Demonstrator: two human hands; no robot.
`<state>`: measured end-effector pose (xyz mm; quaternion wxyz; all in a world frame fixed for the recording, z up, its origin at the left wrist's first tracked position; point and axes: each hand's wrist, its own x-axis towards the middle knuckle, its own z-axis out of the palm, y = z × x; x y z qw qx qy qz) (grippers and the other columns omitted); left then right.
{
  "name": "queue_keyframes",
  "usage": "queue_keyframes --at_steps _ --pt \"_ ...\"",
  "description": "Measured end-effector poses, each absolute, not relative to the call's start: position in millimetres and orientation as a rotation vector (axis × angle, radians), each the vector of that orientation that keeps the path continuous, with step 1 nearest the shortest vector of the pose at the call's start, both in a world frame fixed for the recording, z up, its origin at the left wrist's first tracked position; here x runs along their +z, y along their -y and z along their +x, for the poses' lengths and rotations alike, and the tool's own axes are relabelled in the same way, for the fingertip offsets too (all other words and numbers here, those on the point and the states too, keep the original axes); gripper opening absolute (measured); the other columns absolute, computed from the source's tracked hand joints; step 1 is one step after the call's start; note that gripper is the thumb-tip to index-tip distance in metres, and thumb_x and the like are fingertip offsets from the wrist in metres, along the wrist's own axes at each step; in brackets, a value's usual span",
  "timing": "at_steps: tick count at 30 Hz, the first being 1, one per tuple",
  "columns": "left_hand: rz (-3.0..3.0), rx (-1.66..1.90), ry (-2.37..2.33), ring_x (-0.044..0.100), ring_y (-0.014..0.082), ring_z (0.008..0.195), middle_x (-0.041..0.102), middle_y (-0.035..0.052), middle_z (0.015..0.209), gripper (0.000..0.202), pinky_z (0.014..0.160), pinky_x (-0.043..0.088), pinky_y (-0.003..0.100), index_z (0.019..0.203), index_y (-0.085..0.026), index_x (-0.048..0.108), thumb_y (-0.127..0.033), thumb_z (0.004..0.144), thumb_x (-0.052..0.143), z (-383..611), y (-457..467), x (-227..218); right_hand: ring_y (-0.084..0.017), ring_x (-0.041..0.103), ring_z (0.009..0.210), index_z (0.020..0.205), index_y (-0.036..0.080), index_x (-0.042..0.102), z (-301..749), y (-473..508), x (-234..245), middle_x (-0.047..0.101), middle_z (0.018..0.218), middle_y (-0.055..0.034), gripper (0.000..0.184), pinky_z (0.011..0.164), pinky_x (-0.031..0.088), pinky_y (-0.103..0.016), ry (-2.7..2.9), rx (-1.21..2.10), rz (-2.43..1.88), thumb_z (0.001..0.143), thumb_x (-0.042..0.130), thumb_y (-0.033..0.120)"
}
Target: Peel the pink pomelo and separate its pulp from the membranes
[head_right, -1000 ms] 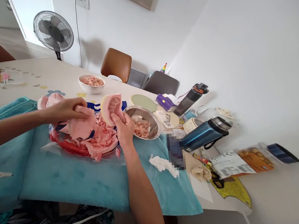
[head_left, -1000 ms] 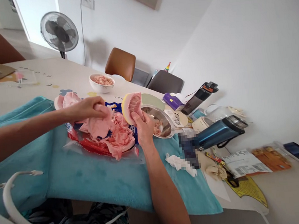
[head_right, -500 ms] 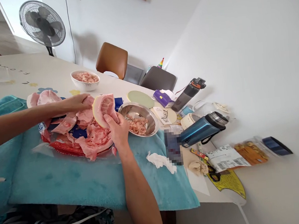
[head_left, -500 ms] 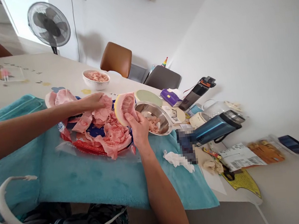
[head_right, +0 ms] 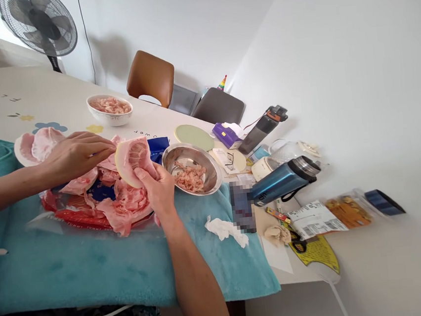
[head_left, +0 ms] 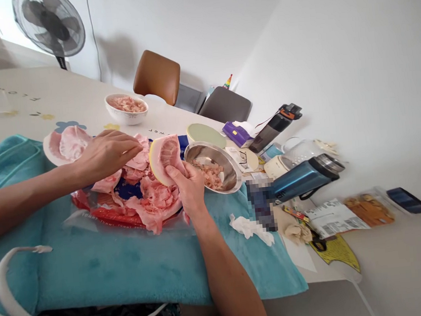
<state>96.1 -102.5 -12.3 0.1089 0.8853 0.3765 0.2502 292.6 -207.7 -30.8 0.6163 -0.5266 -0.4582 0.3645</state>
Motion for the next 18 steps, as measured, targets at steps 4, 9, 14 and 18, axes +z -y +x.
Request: queue_keyframes --at_steps 4,9,14,18 --pt "2.907 0.691 -1.042 0.063 0.0234 0.099 0.075 0.0108 0.111 0.052 0.104 0.038 0.041 0.087 -0.016 0.075 -0.041 0.101 0.032 93.6 101.7 -14.9 -0.014 0.057 0.070 0.084 0.019 0.073 292.2 208.2 -32.1 0.067 0.075 0.0018 0.024 0.069 0.048 -0.026 1.021 0.862 -1.239 0.072 0.074 0.040" --pt "2.923 0.762 -0.963 0.061 0.0235 0.114 0.070 0.0103 0.126 0.045 0.107 0.039 0.042 0.121 -0.017 0.070 -0.027 0.101 0.030 95.4 100.0 -17.2 -0.014 0.058 0.069 0.083 0.019 0.073 290.4 209.8 -30.4 0.068 0.076 0.0020 0.021 0.068 0.048 -0.025 1.020 0.901 -1.260 0.072 0.075 0.037" --pt "2.738 1.002 -0.969 0.070 0.0202 0.093 0.078 0.0080 0.103 0.039 0.111 0.041 0.044 0.107 -0.020 0.077 -0.034 0.097 0.042 96.5 98.3 -18.5 -0.016 0.062 0.077 0.089 0.021 0.074 291.1 211.6 -30.3 0.071 0.084 0.0011 0.022 0.073 0.050 -0.026 0.990 0.894 -1.257 0.074 0.073 0.037" --pt "2.472 1.003 -1.150 0.069 0.0223 0.092 0.078 0.0075 0.096 0.045 0.108 0.044 0.047 0.110 -0.020 0.076 -0.045 0.093 0.043 100.0 112.1 -7.3 -0.017 0.065 0.084 0.095 0.021 0.073 291.6 212.8 -30.6 0.072 0.090 -0.0002 0.025 0.080 0.052 -0.029 1.018 0.890 -1.230 0.077 0.072 0.039"
